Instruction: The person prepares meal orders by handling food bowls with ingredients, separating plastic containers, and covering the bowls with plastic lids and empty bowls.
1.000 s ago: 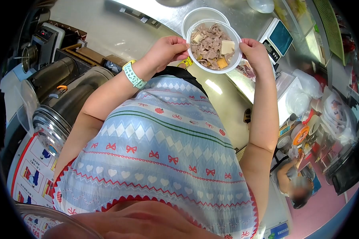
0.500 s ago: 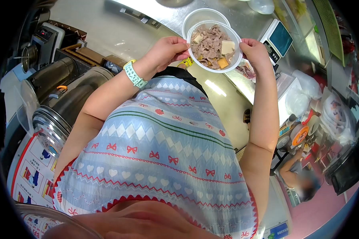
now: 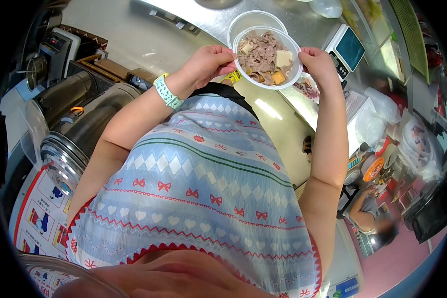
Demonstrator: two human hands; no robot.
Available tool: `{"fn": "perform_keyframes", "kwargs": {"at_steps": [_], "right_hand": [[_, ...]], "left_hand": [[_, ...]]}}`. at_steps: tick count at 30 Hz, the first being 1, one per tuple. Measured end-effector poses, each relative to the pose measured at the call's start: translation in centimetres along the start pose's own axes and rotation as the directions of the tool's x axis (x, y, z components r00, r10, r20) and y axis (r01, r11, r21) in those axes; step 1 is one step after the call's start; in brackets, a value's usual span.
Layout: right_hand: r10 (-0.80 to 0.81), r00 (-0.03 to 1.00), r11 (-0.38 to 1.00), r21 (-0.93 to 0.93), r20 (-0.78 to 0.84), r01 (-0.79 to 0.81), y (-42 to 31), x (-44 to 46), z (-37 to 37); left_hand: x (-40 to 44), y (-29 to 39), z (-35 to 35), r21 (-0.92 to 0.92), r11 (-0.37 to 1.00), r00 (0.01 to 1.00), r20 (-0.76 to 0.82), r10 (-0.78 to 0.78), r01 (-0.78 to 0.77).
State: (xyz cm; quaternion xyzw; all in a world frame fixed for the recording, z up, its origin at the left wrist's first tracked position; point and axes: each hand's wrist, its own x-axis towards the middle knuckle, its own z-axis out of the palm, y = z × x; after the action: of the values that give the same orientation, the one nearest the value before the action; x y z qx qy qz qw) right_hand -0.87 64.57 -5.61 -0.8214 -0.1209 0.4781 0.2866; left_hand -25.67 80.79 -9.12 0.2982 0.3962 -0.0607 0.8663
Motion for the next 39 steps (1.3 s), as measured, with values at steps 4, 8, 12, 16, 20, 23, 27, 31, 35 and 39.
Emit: {"fn": "perform_keyframes", "kwargs": {"at_steps": [4,8,12,16,20,23,27,31,35,39], "right_hand": [[0.002,1.000,1.000,0.013,0.025,-0.003,0.0,0.2,-0.1],[0.013,1.000,1.000,0.007,0.010,-0.013,-0.3,0.0,-0.1],[0.014,1.000,1.000,0.003,0.012,-0.014,-0.6,0.0,-0.1],[0.014,1.000,1.000,0.005,0.020,-0.014,-0.7,0.0,-0.2],[0.018,0.999,1.000,-0.002,0.031,-0.018,-0.7,0.1,-0.3],[0.017,0.999,1.000,-0.009,0.029,-0.017,-0.8,0.1,-0.2],[-0.009,1.000,1.000,0.007,0.021,0.009,-0.6,0.2,-0.5],[-0.003,1.000,1.000,-0.006,0.016,0.003,-1.0,-0.1,-0.4],[0.002,1.000,1.000,-0.015,0.006,-0.002,-1.1,0.0,-0.4],[0.004,1.000,1.000,-0.016,0.012,-0.004,-1.1,0.1,-0.5]], "left_hand": [[0.1,-0.1,0.0,-0.007,1.000,1.000,0.009,-0.002,0.002],[0.3,-0.1,-0.1,-0.023,1.000,1.000,0.014,-0.007,0.008],[0.1,0.1,-0.1,-0.033,0.999,1.000,0.011,-0.023,0.023],[0.1,0.2,-0.2,-0.059,0.998,0.999,0.028,-0.029,0.031],[0.2,0.2,-0.2,-0.070,0.997,0.999,0.023,-0.039,0.040],[0.2,0.3,-0.2,-0.083,0.995,0.998,0.024,-0.051,0.052],[0.2,0.2,0.0,-0.101,0.992,0.997,0.016,-0.072,0.073],[0.2,0.2,0.0,-0.117,0.990,0.997,0.022,-0.077,0.079],[0.3,0.2,0.0,-0.128,0.988,0.996,0.021,-0.087,0.089],[0.2,0.3,0.1,-0.148,0.983,0.994,0.016,-0.107,0.108]]}}
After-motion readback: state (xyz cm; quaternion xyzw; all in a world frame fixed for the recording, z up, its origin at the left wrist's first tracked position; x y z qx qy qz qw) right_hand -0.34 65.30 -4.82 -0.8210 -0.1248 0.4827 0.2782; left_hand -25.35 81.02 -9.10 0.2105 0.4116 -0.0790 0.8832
